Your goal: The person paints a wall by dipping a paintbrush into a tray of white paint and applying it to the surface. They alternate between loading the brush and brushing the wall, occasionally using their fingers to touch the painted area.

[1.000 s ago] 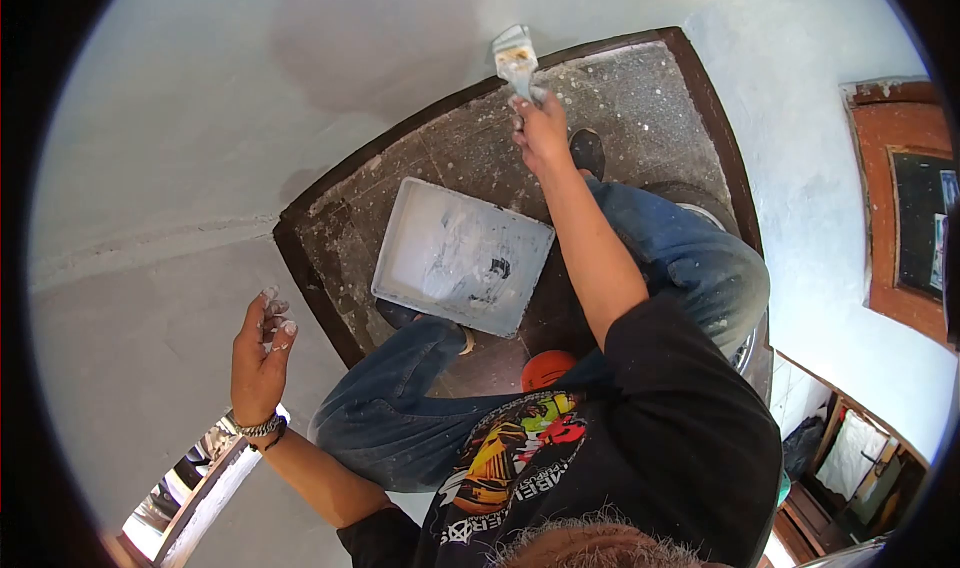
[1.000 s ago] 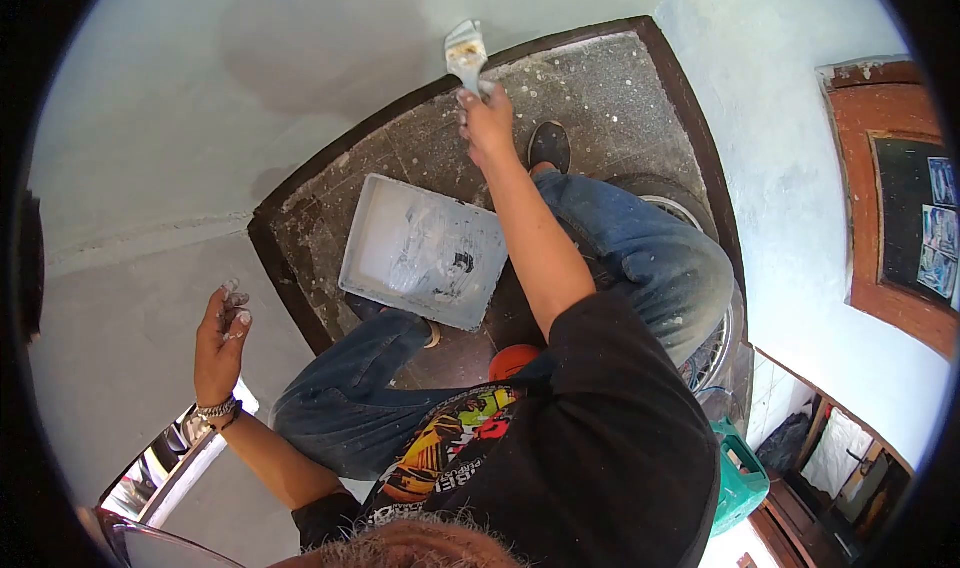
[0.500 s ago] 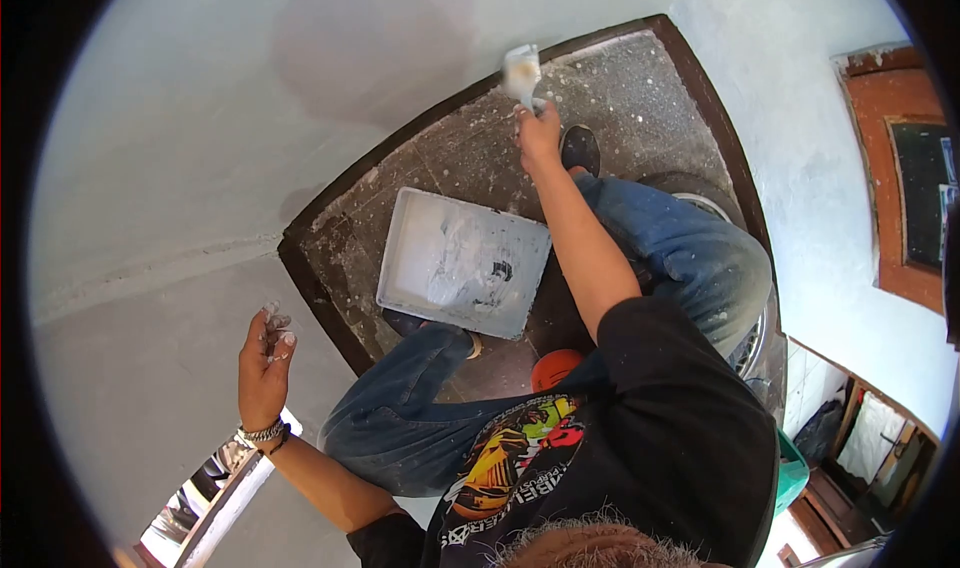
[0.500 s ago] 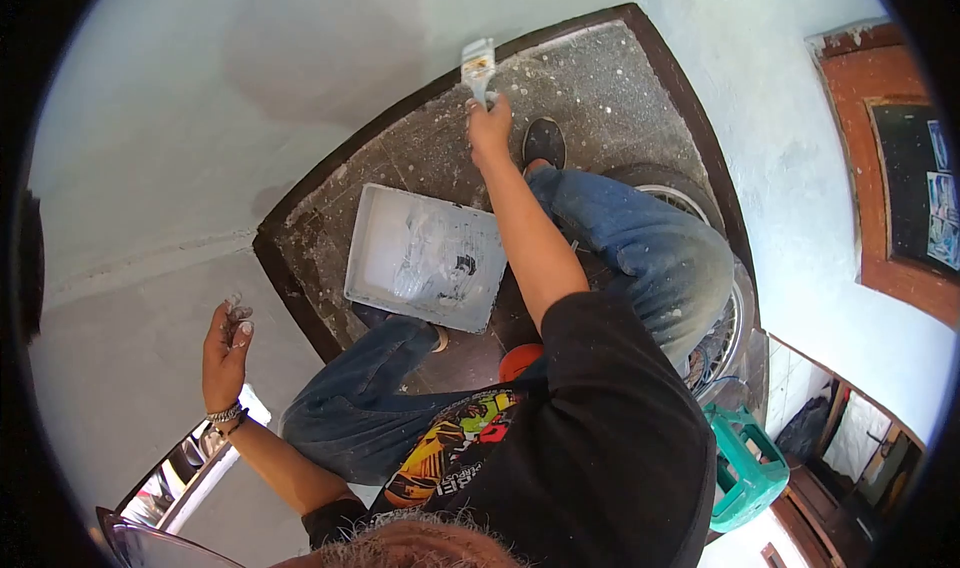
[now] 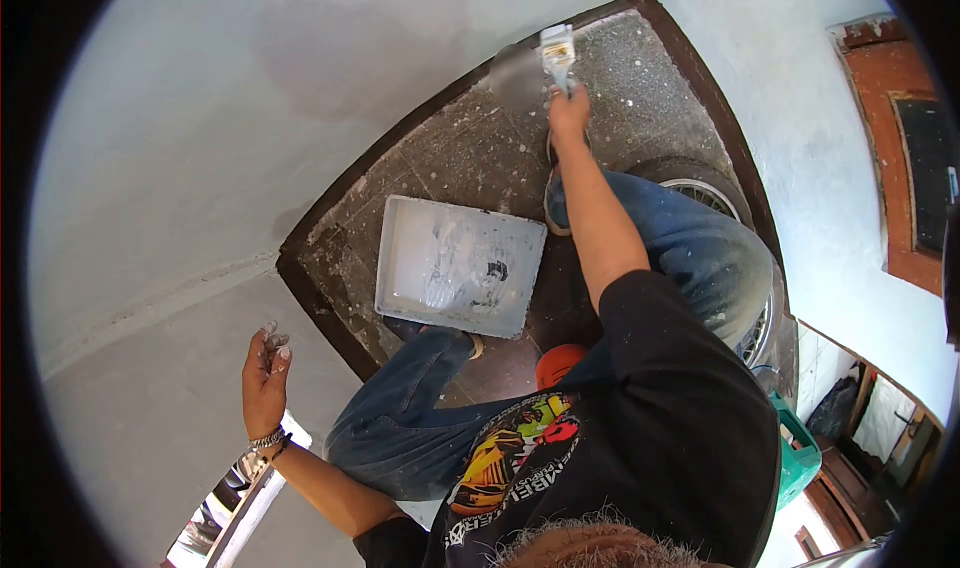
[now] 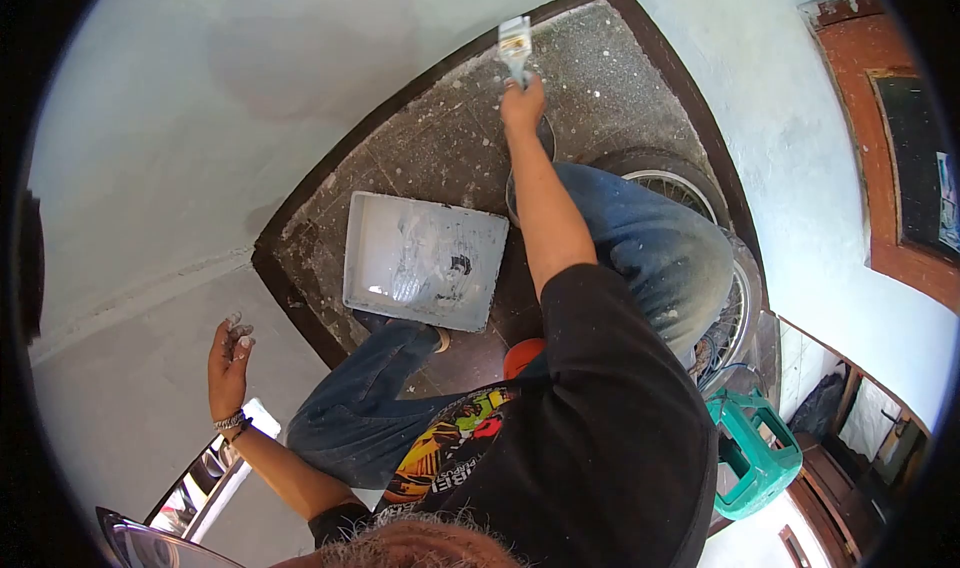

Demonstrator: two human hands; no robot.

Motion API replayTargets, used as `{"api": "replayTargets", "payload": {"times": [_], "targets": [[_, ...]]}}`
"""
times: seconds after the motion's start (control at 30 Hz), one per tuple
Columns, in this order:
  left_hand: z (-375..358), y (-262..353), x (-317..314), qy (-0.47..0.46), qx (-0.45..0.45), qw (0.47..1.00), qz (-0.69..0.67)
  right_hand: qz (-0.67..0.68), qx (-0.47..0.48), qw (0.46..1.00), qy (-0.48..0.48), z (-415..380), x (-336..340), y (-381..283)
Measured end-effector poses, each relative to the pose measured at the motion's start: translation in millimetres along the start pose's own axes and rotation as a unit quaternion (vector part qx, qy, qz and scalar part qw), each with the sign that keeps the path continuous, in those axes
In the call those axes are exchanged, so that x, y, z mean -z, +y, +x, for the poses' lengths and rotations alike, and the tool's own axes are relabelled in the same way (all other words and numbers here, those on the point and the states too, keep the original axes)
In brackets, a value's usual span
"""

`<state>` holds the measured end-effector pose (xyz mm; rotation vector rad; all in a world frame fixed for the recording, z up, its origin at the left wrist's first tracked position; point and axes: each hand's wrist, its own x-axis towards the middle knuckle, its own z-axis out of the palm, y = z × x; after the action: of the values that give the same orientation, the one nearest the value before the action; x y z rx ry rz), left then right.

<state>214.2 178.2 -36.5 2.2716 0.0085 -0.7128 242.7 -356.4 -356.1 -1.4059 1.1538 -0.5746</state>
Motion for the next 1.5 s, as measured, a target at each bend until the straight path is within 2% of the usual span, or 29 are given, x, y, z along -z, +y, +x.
{"api": "replayTargets", "payload": {"times": [0.07, 0.23, 0.37, 0.47, 0.57, 0.77, 0.87, 1.07, 1.17, 1.27, 1.5], "targets": [[1, 1, 0, 0.001, 0.006, 1.0, 0.001, -0.067, 0.018, 0.997, 0.025, 37, 0, 16], [6, 3, -2, -0.003, 0.013, 1.0, 0.015, -0.078, 0.046, 0.994, 0.06, 63, -9, 24], [9, 1, -1, -0.007, 0.02, 1.0, 0.02, -0.096, 0.042, 0.992, 0.065, 65, -14, 24], [9, 3, -1, -0.006, 0.022, 1.0, 0.02, -0.087, 0.004, 0.995, 0.053, 54, -16, 9], [10, 1, -1, -0.005, 0.022, 1.0, 0.019, -0.121, 0.023, 0.991, 0.053, 45, -17, 3], [8, 3, -4, 0.009, 0.012, 1.0, 0.007, -0.104, 0.004, 0.994, 0.025, 49, -23, 19], [7, 6, -1, -0.002, 0.031, 0.999, 0.02, -0.132, 0.035, 0.99, 0.036, 48, -24, 23], [6, 2, -4, 0.017, 0.009, 1.0, 0.001, -0.114, 0.028, 0.993, 0.02, 48, -30, 37], [6, 0, -3, 0.014, 0.016, 1.0, -0.003, -0.132, 0.056, 0.989, 0.023, 23, -24, 11], [6, 4, -3, 0.009, 0.015, 1.0, 0.002, -0.15, 0.04, 0.988, 0.023, 21, -27, 12], [5, 5, -2, 0.012, 0.018, 1.0, 0.005, -0.107, 0.052, 0.993, 0.004, 28, -36, 39]]}}
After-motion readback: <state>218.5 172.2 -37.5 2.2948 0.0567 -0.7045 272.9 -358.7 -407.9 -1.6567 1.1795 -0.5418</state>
